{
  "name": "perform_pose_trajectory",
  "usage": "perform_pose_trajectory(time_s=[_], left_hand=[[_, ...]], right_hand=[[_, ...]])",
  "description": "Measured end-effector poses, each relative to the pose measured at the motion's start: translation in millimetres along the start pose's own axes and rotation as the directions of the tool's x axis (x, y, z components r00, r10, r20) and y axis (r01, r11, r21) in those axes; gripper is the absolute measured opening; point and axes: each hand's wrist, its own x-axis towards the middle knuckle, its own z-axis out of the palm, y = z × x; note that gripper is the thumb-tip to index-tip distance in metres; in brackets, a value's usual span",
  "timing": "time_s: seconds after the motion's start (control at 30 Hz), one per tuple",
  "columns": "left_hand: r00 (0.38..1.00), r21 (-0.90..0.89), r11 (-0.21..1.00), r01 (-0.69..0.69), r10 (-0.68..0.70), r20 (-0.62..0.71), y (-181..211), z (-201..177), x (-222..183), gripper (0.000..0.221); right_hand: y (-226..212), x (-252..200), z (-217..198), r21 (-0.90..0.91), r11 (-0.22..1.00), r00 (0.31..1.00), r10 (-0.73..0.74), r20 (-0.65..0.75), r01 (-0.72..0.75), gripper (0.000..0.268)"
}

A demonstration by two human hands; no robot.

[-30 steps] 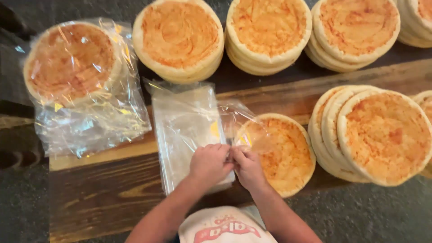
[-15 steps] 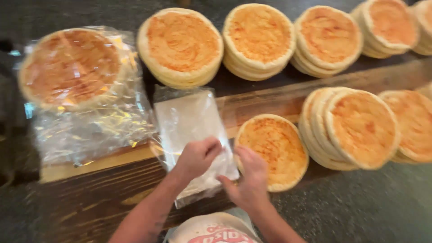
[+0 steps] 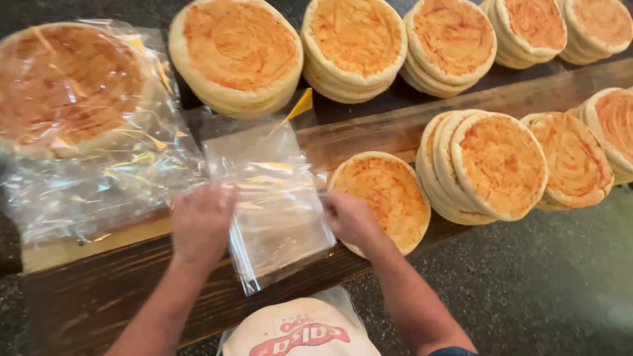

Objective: The person is taking individual pre-made pizza bases from stacks and placing them into plastic bags on a wooden production table.

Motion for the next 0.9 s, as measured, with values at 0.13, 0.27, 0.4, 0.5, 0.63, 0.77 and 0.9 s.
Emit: perform_pose_trajectory(time_s=[0.13,0.27,0.4,0.5,0.63,0.77,0.9], left_hand=[[0.989,-0.126,0.989,-0.071,0.086,0.119,34,65,-77,0.017],[0.975,-0.208,0.978,-0.008,0.054,0.217,42,38,-37,0.013],[0.840,-0.177,0.919,0.352,-0.227,0.493,49,59,-63,0.016],[0.469,-0.004,0.702,0.713,-0.472,0.746,54,89,-59,0.019],[0.363,-0.109,0.532,0.840,-0.400,0.841,51,95,-16,0.017],[0.163,-0.119,0.179,0.977,-0.254,0.953,51,71,37,0.007],[0.040,-0.048,-0.136,0.990,-0.059,0.997,54,79,36,0.011]], right_hand=[[56,19,-41,0.257,0.966,0.993,-0.047,0.110,0.017,0.049],[95,73,-93,-0.280,0.937,0.926,0.282,0.252,-0.209,0.081],[125,96,-100,-0.316,0.876,0.734,0.479,0.482,-0.364,0.052],[184,62,-97,-0.013,0.910,0.750,0.350,0.562,-0.415,0.038],[103,-2,-221,0.132,0.942,0.804,0.185,0.565,-0.309,0.023],[118,-83,-228,0.631,0.765,0.982,0.013,0.188,-0.131,0.036],[89,-121,-139,0.798,0.423,0.796,0.595,0.113,-0.430,0.037]])
